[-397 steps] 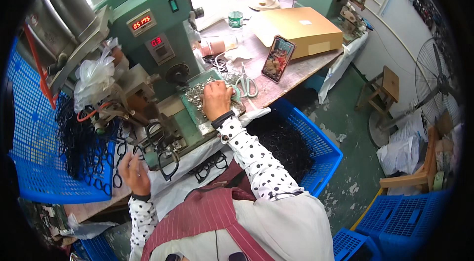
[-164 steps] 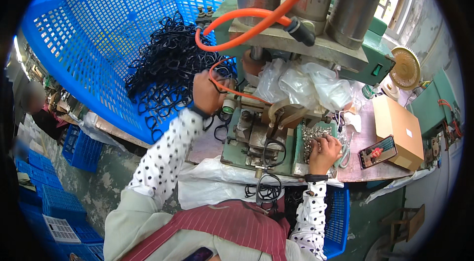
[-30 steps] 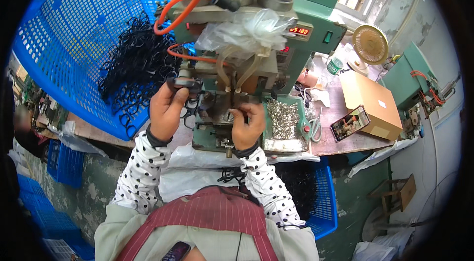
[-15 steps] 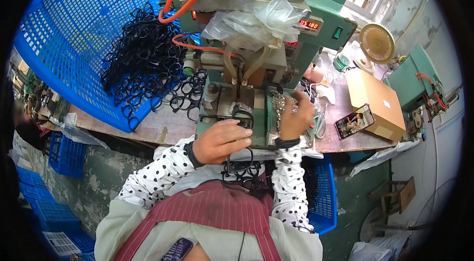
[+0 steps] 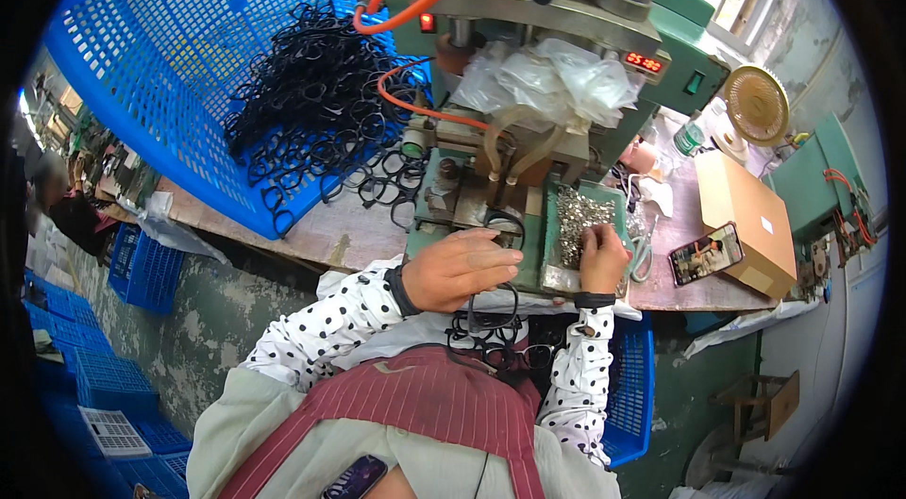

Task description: The person repeatedly picks black rubber rings from a blue basket and places them into a press machine, then adds small metal pins from a tray to secure the parts. The person continues this cycle, moving finished assemblies aside and repeating the process.

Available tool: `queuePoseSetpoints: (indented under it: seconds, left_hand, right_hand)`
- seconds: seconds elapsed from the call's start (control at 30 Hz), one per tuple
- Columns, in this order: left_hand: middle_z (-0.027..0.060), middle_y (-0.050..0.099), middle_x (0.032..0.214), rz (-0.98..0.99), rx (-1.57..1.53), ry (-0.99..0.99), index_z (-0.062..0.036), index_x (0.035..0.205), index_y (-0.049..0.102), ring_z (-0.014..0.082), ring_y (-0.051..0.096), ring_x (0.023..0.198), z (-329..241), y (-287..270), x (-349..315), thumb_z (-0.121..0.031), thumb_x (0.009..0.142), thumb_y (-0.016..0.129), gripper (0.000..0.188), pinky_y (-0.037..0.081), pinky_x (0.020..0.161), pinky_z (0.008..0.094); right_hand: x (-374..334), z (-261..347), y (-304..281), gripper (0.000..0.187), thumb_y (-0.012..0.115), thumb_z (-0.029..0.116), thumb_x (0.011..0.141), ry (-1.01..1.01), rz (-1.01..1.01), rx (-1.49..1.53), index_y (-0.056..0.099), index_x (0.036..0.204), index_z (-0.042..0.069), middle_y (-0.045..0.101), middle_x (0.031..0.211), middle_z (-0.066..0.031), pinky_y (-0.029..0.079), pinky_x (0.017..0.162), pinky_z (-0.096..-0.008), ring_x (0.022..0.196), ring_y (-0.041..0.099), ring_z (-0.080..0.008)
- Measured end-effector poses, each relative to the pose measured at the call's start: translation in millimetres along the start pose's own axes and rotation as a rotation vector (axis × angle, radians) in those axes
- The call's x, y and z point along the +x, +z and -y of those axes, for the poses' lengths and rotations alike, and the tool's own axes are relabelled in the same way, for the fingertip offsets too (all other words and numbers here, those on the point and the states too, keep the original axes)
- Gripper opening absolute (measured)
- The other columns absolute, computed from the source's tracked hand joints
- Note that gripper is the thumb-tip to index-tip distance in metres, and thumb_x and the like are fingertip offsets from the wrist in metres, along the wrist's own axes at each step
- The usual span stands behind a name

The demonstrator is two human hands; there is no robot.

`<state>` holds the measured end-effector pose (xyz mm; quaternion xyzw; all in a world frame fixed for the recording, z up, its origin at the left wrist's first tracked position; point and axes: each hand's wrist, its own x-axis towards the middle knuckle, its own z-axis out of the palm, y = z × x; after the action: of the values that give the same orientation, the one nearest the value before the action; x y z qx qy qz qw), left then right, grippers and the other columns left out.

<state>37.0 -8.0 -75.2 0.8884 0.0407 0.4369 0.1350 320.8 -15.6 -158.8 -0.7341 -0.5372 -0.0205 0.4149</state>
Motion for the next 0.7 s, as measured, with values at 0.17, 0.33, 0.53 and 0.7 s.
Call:
queuePoseSetpoints:
  seconds: [0.17, 0.33, 0.53, 0.7]
  left_hand:
    - [0.0115, 0.057, 0.127, -0.004, 0.348, 0.102, -0.0104, 0.122, 0.058, 0.0269, 0.058, 0.105, -6.7, -36.0, -2.3, -0.031, 0.087, 0.063, 0.041, 0.038, 0.102, 0.0492]
    - [0.0074, 0.057, 0.111, -0.254, 0.890, -0.574, -0.0113, 0.097, 0.063, 0.0307, 0.050, 0.106, 85.2, -60.8, -73.1, -0.016, 0.074, 0.068, 0.024, 0.034, 0.088, 0.0463]
    - [0.0073, 0.051, 0.128, 0.154, 1.107, -1.080, -0.0181, 0.096, 0.067, 0.0313, 0.039, 0.125, 132.6, -63.6, -138.8, -0.022, 0.072, 0.068, 0.025, 0.032, 0.092, 0.0515]
    - [0.0047, 0.063, 0.099, 0.252, 1.049, -0.962, -0.0136, 0.090, 0.065, 0.0277, 0.051, 0.108, 119.2, -64.0, -166.5, -0.024, 0.076, 0.066, 0.018, 0.033, 0.088, 0.0487]
  right_hand:
    - [-3.7, -7.7, 6.0, 0.010, 0.065, 0.015, 0.088, 0.168, -0.053, 0.258, 0.066, 0.089, 0.005, 0.069, 0.076, -0.0099, 0.049, 0.065, -0.0309, 0.069, 0.067, -0.0227]
    - [-9.9, -0.4, 2.7, 0.011, 0.064, 0.015, 0.090, 0.063, -0.183, 0.105, 0.067, 0.095, 0.006, 0.071, 0.080, -0.0113, 0.052, 0.066, -0.0310, 0.070, 0.069, -0.0201]
    - [-8.9, 6.4, 3.6, 0.009, 0.068, 0.012, 0.085, 0.229, -0.120, 0.235, 0.068, 0.091, 0.006, 0.070, 0.077, -0.0087, 0.052, 0.063, -0.0326, 0.067, 0.068, -0.0181]
    - [-9.0, 6.7, -0.4, 0.011, 0.069, 0.007, 0.079, 0.027, -0.122, 0.102, 0.068, 0.089, 0.010, 0.068, 0.078, -0.0061, 0.050, 0.068, -0.0343, 0.071, 0.063, -0.0220]
